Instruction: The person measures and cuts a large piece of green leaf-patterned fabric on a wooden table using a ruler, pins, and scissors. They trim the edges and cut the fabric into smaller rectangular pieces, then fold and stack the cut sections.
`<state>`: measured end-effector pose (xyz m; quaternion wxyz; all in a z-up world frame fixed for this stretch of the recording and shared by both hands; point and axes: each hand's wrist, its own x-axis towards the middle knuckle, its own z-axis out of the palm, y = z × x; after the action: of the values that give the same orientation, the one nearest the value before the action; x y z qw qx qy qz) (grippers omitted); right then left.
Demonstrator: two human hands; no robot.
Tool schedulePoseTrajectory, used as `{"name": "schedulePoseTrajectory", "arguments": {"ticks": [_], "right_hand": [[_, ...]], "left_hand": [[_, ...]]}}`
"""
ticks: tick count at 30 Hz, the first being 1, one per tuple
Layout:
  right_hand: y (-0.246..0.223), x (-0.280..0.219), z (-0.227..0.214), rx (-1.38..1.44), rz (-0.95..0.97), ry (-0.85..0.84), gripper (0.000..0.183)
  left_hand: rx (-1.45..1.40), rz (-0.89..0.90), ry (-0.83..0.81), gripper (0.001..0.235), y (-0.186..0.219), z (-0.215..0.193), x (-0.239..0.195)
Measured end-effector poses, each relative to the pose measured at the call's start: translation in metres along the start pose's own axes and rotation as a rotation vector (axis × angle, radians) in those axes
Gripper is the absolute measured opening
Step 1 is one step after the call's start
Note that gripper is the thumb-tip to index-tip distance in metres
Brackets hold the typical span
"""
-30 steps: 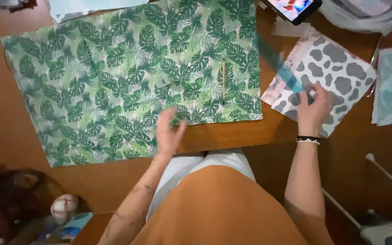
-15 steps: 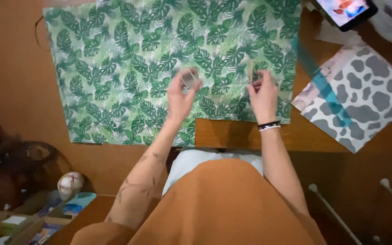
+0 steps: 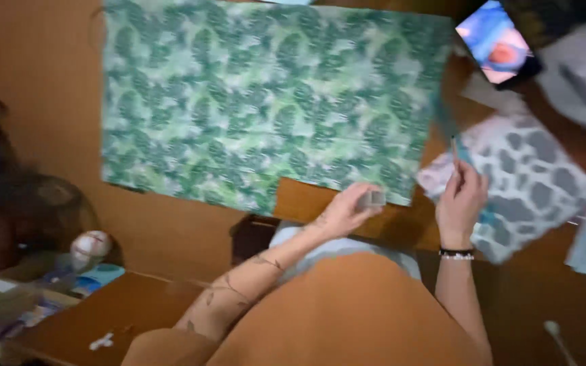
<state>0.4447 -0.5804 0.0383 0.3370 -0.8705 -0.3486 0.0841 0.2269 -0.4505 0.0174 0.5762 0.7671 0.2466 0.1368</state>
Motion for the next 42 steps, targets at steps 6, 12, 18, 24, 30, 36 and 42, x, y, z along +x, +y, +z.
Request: {"name": "schedulePoseTrajectory", "arguments": {"ticks": [6, 12, 18, 24, 30, 36, 42], "right_hand": [[0.137, 0.013, -0.085, 0.118, 0.256, 0.074, 0.023], [0.199, 0.04, -0.107, 0.322, 0.239, 0.003, 0.033], [0.208, 0.052, -0.117, 0.346, 0.362, 0.112, 0.025], [0.222, 0.047, -0.13, 0.381, 0.412, 0.158, 0.026], [0.217, 0.036, -0.138, 0.452, 0.418, 0.164, 0.018], [0.127, 0.04, -0.171, 0.568, 0.331, 0.089, 0.01], [0.116, 0.01, -0.156, 0.26, -0.036, -0.157, 0.024]], "left_hand": [[-0.087, 0.05, 0.009, 0.045, 0.054, 0.1, 0.07], [-0.151, 0.021, 0.099, 0.048, 0.059, 0.219, 0.157], [-0.002, 0.047, 0.187, 0.051, 0.058, 0.274, 0.221], [0.203, 0.069, 0.146, 0.068, 0.031, 0.256, 0.223], [0.697, 0.13, 0.371, 0.047, 0.032, 0.185, 0.206], [0.633, 0.049, 0.294, 0.017, 0.002, 0.182, 0.193], [-0.962, -0.521, 0.418, 0.018, 0.095, 0.21, 0.167]]}}
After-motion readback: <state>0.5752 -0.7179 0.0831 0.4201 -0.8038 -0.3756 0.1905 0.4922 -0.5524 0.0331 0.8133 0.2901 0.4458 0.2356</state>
